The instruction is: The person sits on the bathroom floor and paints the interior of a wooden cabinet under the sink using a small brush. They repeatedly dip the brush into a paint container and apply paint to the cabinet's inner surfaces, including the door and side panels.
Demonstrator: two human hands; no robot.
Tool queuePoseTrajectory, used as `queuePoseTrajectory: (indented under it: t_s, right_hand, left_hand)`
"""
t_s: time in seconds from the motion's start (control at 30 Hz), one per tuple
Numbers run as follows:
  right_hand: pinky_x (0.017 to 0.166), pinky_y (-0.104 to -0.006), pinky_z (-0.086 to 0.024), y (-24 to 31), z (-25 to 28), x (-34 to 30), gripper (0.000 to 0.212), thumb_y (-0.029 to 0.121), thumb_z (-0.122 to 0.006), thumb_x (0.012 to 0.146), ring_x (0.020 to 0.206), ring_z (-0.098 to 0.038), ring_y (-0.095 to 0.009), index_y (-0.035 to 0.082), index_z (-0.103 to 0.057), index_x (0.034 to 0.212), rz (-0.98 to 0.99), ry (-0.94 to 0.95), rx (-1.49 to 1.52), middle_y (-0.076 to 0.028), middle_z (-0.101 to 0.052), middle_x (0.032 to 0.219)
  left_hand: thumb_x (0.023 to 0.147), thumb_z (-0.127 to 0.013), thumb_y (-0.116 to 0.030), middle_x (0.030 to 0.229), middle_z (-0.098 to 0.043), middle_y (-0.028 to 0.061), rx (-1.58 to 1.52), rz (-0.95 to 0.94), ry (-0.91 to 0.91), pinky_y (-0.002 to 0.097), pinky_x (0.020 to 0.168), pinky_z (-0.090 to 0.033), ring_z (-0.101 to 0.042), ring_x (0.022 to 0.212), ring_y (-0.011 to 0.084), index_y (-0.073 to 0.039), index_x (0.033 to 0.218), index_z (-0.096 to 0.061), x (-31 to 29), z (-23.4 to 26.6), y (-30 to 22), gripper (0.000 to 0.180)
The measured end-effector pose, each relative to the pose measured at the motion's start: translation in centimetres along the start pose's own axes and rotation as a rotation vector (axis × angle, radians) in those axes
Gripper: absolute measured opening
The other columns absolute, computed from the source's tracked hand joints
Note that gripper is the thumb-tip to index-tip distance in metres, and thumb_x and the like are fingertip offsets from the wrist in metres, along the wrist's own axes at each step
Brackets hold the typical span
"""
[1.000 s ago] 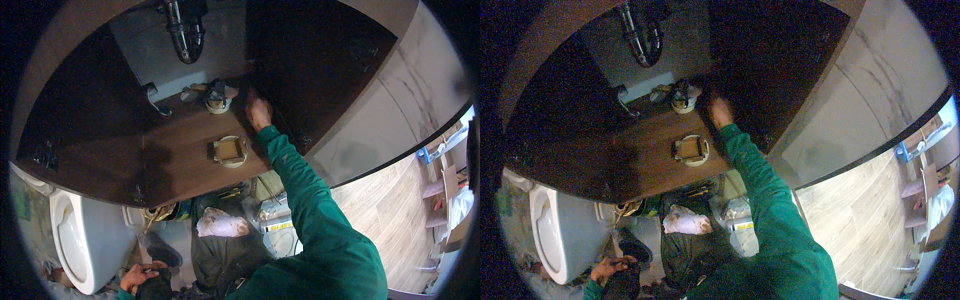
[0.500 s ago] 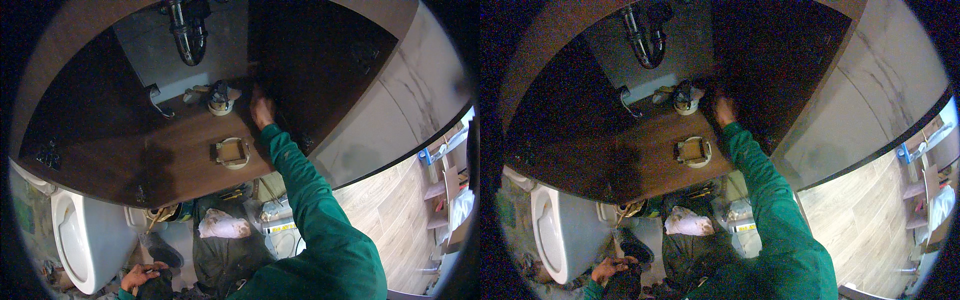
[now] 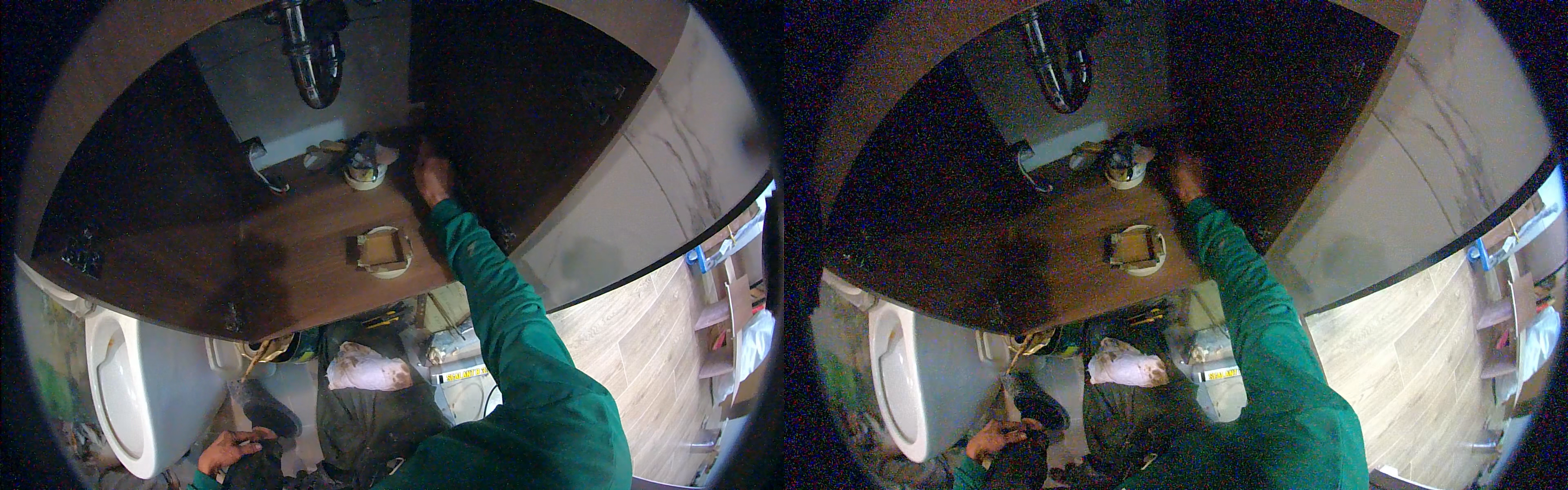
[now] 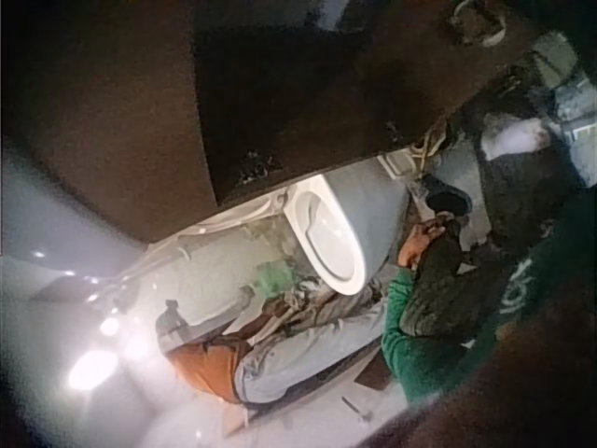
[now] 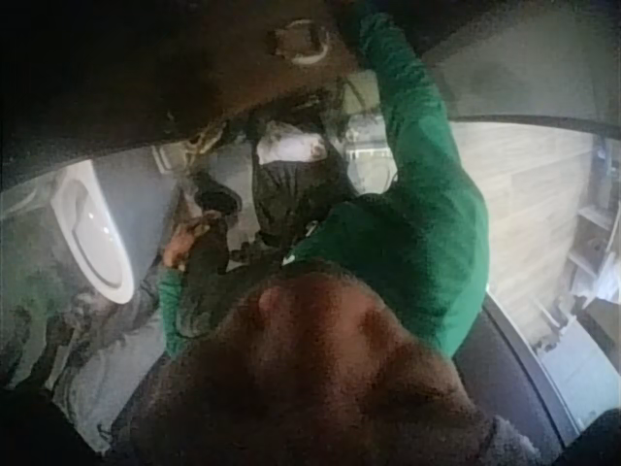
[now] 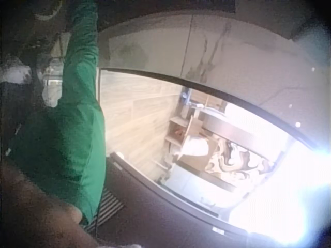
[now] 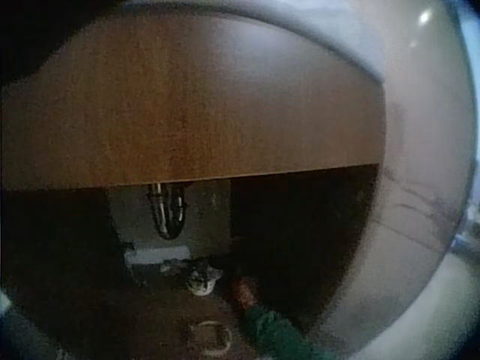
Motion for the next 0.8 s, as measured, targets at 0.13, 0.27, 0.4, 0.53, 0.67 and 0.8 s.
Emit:
queuePoseTrajectory:
  t_s: [0.13,0.27,0.4,0.53,0.67,0.8]
  right_hand:
    - [0.070,-0.0563,-0.053,0.0,0.1,-0.3,0.038,0.021,-0.047,0.098,0.079,-0.066,-0.048,0.010,-0.055,0.134,0.016,-0.044,0.092,-0.027,-0.068,0.091]
    - [0.068,-0.0572,-0.053,-0.3,-1.0,0.6,0.039,0.021,-0.045,0.100,0.077,-0.066,-0.048,0.010,-0.052,0.137,0.055,-0.041,-0.077,-0.027,-0.068,0.088]
    - [0.065,-0.0549,-0.054,-1.5,-2.5,1.2,0.042,0.018,-0.048,0.097,0.073,-0.067,-0.045,0.009,-0.051,0.138,0.038,-0.007,-0.174,-0.025,-0.069,0.083]
    - [0.062,-0.0527,-0.054,-1.5,-2.4,0.8,0.047,0.014,-0.054,0.092,0.069,-0.067,-0.042,0.007,-0.050,0.138,0.130,-0.064,-0.060,-0.023,-0.069,0.080]
    - [0.060,-0.0522,-0.054,-1.4,-2.5,0.9,0.047,0.013,-0.056,0.090,0.069,-0.067,-0.041,0.006,-0.051,0.136,0.096,-0.010,-0.227,-0.023,-0.069,0.082]
    - [0.060,-0.0523,-0.053,-0.3,-0.6,0.4,0.040,0.013,-0.053,0.093,0.070,-0.066,-0.043,0.007,-0.054,0.132,0.037,-0.042,-0.003,-0.022,-0.069,0.087]
  left_hand:
    - [0.093,-0.066,-0.016,0.133,-0.065,0.0039,-0.030,0.030,0.007,0.0364,0.111,-0.039,-0.055,0.130,0.0225,-0.011,0.126,-0.068,0.0,-0.1,0.2,0.033]
    - [0.094,-0.066,-0.018,0.133,-0.065,0.0029,-0.012,0.059,0.000,0.0363,0.111,-0.039,-0.055,0.130,0.0222,-0.012,0.126,-0.068,-0.1,0.0,0.6,0.033]
    - [0.094,-0.065,-0.019,0.132,-0.065,0.0014,-0.047,0.033,-0.003,0.0354,0.111,-0.040,-0.056,0.129,0.0212,-0.012,0.125,-0.068,-0.1,0.0,0.9,0.032]
    - [0.094,-0.065,-0.017,0.130,-0.066,0.0009,-0.074,0.077,-0.006,0.0333,0.110,-0.039,-0.057,0.126,0.0193,-0.010,0.125,-0.068,-0.1,0.0,1.6,0.032]
    - [0.093,-0.065,-0.014,0.128,-0.067,0.0008,-0.059,0.010,-0.010,0.0328,0.110,-0.040,-0.058,0.125,0.0181,-0.010,0.125,-0.068,-0.1,0.0,0.6,0.033]
    - [0.093,-0.064,-0.012,0.128,-0.067,0.0006,-0.052,-0.035,-0.017,0.0330,0.110,-0.040,-0.059,0.124,0.0184,-0.009,0.124,-0.068,-0.1,0.1,-0.1,0.032]
Point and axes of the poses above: each hand's wrist, its own x-axis towards the middle knuckle, its own z-axis out of the back of the hand, y = z × x, the point moved 10 cm from there along x, towards the middle knuckle
